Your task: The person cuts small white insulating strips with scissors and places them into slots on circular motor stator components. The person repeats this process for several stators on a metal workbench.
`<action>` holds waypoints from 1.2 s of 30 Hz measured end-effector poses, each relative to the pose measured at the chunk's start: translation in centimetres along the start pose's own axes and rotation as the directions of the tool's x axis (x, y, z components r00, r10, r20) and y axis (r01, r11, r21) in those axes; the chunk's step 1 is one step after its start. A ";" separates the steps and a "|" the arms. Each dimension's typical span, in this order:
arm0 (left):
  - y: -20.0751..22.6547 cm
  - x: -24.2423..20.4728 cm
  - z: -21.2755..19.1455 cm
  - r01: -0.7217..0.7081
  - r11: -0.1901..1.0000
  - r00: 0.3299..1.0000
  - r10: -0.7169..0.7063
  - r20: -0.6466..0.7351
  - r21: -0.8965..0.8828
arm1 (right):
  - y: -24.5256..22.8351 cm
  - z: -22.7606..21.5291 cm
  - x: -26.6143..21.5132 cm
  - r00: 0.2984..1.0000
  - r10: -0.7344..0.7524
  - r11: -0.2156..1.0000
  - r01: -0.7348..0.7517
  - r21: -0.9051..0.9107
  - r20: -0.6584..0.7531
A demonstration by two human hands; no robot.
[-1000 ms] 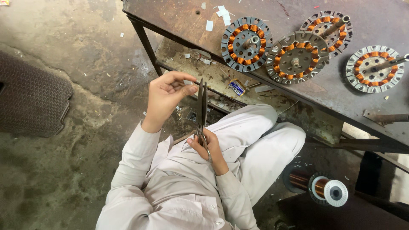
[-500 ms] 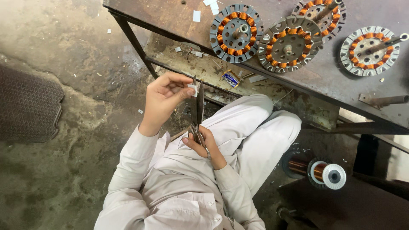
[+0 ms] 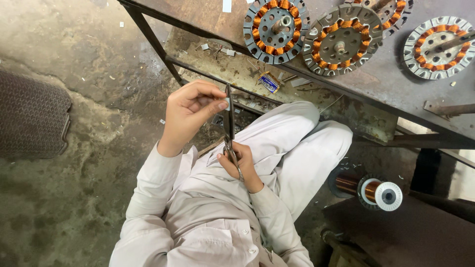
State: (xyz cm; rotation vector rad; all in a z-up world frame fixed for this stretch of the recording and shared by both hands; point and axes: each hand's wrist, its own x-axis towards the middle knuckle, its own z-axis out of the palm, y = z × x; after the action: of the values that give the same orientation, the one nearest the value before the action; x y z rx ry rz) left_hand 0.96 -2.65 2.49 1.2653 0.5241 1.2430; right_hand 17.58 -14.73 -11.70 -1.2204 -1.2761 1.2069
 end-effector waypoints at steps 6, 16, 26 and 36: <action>0.1 0.2 0.1 0.005 1.000 1.000 -0.005 -0.002 -0.024 | -1.4 0.5 0.4 0.994 0.090 0.992 -0.095 0.083 0.061; 0.6 0.0 0.6 -0.015 0.995 0.998 0.008 0.069 0.100 | -1.2 0.0 0.0 0.999 0.003 0.998 -0.006 0.067 0.046; 1.7 -0.2 0.3 -0.045 0.983 0.996 0.030 0.087 0.180 | -0.9 0.1 -0.2 0.998 -0.061 0.998 0.062 0.013 -0.018; 0.1 0.0 -1.4 -0.016 1.000 1.000 0.015 0.009 0.017 | -2.1 0.4 0.0 0.999 0.015 0.999 -0.014 0.035 -0.040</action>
State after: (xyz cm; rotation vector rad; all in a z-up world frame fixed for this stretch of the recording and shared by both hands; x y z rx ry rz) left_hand -0.27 -2.15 2.18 1.2909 0.5204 1.2476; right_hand 17.13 -14.79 -9.61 -1.2249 -1.2133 1.2043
